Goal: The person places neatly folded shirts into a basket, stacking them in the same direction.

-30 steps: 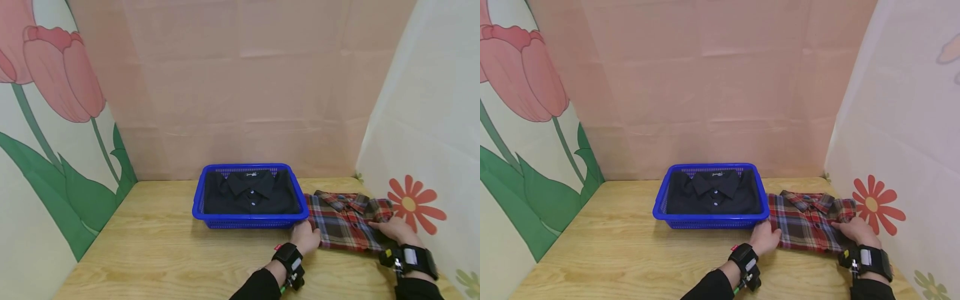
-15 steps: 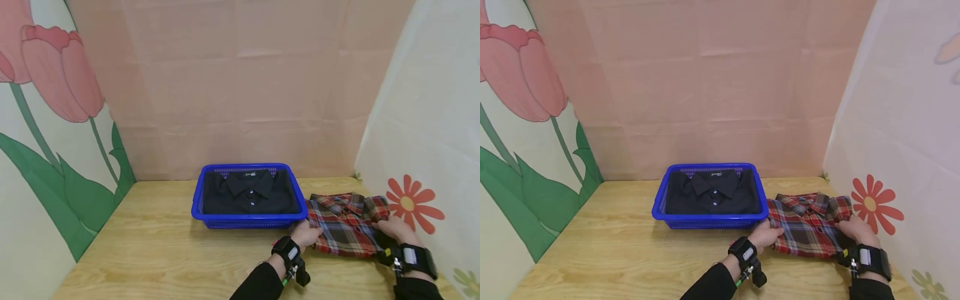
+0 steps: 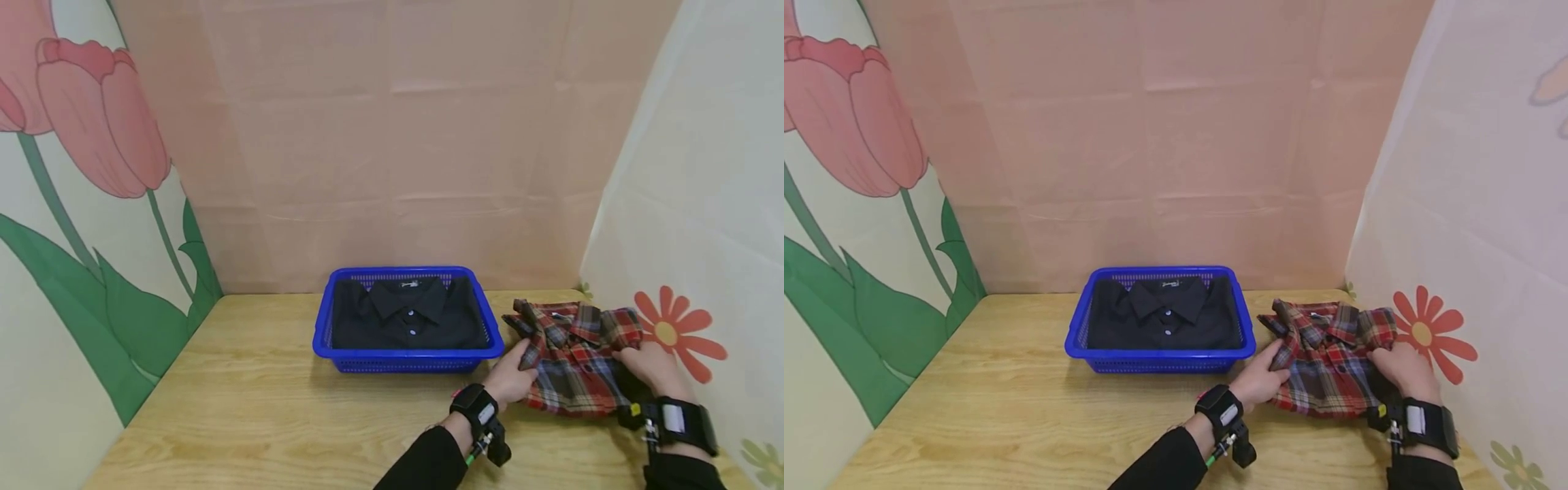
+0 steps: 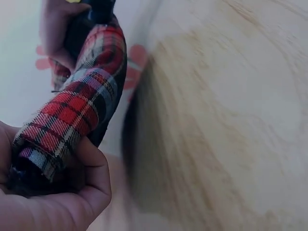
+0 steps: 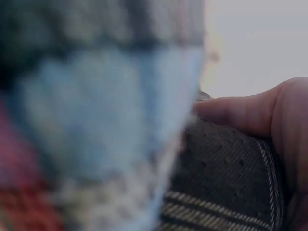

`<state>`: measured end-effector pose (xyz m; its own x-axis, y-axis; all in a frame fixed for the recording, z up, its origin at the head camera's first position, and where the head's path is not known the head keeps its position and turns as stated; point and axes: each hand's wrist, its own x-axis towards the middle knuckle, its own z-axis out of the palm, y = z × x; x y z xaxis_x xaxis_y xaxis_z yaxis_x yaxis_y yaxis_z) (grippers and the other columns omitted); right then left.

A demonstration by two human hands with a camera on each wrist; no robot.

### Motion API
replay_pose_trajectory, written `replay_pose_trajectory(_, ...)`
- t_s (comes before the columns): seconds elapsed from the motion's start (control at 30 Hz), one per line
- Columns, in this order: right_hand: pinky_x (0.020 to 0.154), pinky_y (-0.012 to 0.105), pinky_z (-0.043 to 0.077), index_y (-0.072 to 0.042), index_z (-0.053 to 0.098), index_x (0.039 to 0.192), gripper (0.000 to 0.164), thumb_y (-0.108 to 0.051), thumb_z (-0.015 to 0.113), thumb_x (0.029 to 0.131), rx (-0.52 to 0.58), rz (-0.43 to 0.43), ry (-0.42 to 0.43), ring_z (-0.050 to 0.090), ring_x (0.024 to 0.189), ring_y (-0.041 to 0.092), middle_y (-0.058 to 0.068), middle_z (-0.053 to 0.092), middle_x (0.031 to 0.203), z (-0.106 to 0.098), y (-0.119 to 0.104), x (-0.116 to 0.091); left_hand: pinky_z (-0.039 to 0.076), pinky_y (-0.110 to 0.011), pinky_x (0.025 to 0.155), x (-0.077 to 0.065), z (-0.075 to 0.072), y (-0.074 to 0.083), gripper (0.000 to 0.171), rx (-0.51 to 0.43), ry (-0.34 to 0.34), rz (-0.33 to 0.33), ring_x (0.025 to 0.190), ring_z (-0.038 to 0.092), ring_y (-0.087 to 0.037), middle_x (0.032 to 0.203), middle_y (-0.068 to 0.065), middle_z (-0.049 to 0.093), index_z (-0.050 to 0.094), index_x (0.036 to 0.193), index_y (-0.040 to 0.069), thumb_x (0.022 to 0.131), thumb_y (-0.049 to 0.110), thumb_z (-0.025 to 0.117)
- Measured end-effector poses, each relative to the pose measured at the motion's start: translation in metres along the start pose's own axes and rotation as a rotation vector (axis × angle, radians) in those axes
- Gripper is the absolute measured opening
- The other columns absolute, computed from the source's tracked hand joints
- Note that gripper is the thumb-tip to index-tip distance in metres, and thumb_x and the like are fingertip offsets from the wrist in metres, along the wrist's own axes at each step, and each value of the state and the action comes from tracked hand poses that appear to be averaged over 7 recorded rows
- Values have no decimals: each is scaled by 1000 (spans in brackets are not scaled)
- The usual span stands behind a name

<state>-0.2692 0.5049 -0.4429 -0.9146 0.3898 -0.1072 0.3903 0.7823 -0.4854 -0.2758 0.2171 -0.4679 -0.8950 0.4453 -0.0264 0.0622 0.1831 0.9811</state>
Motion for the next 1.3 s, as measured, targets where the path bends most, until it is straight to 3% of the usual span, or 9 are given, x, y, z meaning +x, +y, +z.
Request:
replay_pose_trajectory(0.13, 65, 37, 38, 19, 49, 112, 73, -51, 46, 96, -10, 15, 2, 51, 80, 36, 29, 56, 91, -4, -1, -3, 41, -24, 69, -4, -1, 9, 60, -45, -10, 10, 95, 53, -10, 135, 11, 53, 42, 147, 38, 97, 9, 57)
replay_pose_trajectory(0.27, 66, 41, 42, 20, 44, 119, 77, -53, 45, 96, 12, 16, 31, 53, 83, 39, 35, 54, 99, -9, -5, -3, 46, -28, 88, -4, 0, 19, 60, -74, 29, 10, 116, 53, -10, 143, 10, 48, 39, 148, 34, 97, 11, 59)
replay_pose_trajectory(0.33, 64, 40, 42, 19, 44, 121, 75, -52, 44, 97, 18, 3, 49, 54, 83, 39, 35, 55, 100, -11, -8, -4, 42, -30, 102, -4, 1, 25, 58, -96, 53, 10, 127, 47, -8, 146, 9, 46, 39, 147, 30, 96, 12, 61)
replay_pose_trajectory(0.43, 61, 39, 42, 18, 47, 118, 71, -50, 45, 98, 22, -20, 71, 55, 82, 40, 35, 56, 98, -12, -11, -4, 40, -33, 107, -5, 3, 32, 61, -148, 75, -2, 133, 44, -10, 147, 9, 45, 37, 147, 26, 93, 12, 64)
replay_pose_trajectory(0.63, 61, 45, 45, 18, 48, 112, 67, -47, 46, 98, 86, -19, 199, 56, 88, 50, 40, 52, 105, -14, -14, -7, 47, -31, 94, -6, 2, 44, 61, -178, 130, 9, 116, 55, -9, 131, 13, 56, 47, 138, 37, 89, 6, 67)
replay_pose_trajectory(0.83, 53, 33, 37, 9, 52, 94, 57, -47, 46, 98, 112, -83, 280, 55, 73, 36, 28, 56, 86, -18, -22, -13, 45, -27, 76, -13, -4, 59, 53, -85, 196, 21, 93, 55, -7, 112, 10, 59, 50, 126, 37, 85, 6, 66)
replay_pose_trajectory(0.9, 55, 33, 37, 10, 52, 98, 59, -49, 45, 98, 141, -88, 282, 55, 77, 37, 30, 56, 91, -21, -27, -16, 44, -27, 73, -14, -6, 64, 49, -86, 226, 12, 87, 53, -8, 107, 8, 59, 48, 124, 33, 85, 9, 66)
replay_pose_trajectory(1.13, 55, 27, 43, 8, 48, 128, 72, -56, 46, 96, 321, -91, 262, 54, 83, 26, 33, 50, 120, -20, -39, -22, 44, -36, 96, -10, -14, 74, 46, -332, 320, -45, 116, 53, -15, 123, 5, 58, 53, 123, 20, 83, 29, 74)
replay_pose_trajectory(1.3, 54, 27, 51, 7, 40, 137, 75, -55, 51, 95, 460, -97, 236, 55, 70, 7, 23, 55, 114, -14, -50, -22, 49, -30, 80, -8, -21, 73, 16, -450, 324, 22, 87, 62, -12, 95, 7, 65, 66, 100, 16, 89, 25, 72)
